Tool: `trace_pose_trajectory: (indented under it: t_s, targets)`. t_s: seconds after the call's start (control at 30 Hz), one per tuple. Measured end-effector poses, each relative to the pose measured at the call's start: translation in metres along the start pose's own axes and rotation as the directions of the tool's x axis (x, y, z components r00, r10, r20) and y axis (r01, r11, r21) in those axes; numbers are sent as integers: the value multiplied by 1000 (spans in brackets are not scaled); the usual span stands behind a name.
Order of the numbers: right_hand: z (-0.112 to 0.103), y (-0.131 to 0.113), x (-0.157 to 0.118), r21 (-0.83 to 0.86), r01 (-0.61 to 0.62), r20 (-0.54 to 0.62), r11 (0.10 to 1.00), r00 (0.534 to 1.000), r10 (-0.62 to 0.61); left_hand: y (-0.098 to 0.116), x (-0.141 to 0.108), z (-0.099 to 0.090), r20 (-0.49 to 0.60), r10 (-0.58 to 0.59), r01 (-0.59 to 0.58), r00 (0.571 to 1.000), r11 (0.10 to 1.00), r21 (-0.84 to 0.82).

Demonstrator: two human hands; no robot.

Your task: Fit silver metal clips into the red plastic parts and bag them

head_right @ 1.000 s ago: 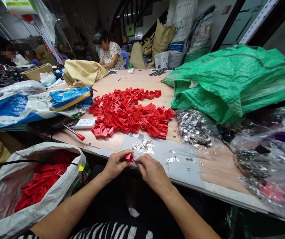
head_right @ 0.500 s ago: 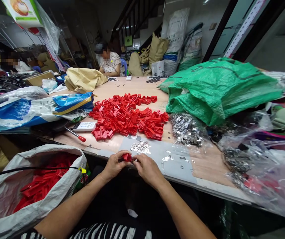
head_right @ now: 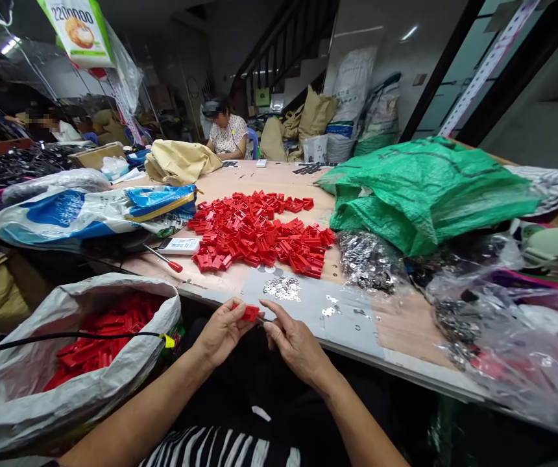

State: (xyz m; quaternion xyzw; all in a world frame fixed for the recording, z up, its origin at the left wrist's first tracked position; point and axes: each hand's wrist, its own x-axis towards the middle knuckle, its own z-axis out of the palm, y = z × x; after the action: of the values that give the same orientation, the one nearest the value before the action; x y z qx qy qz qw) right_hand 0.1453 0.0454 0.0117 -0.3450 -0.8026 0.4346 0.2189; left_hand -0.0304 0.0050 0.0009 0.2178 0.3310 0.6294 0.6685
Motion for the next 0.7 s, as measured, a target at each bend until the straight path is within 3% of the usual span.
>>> trace_pose_trajectory:
  t_s: [0.1,0.23,0.47,0.6,0.7]
  targets:
    - [4,-11,1,-18,40,15,999,999,-40,0,-8,0,23,-118,120,993,974,-191]
    - [6,-21,2,-43,79,18,996,997,-78,-1,-14,-2,2,-182,173,983,934,-314]
    - [7,-24,5,-96,166,-104,981,979,-176,0,-25,4,3,-211,196,977,901,-387]
    - [7,-31,2,-131,183,-16,974,982,-186,4,-28,6,-37,-244,205,969,880,-427]
    - [11,-33,0,-254,178,-14,951,982,-188,8,-30,6,-62,-252,197,966,867,-458]
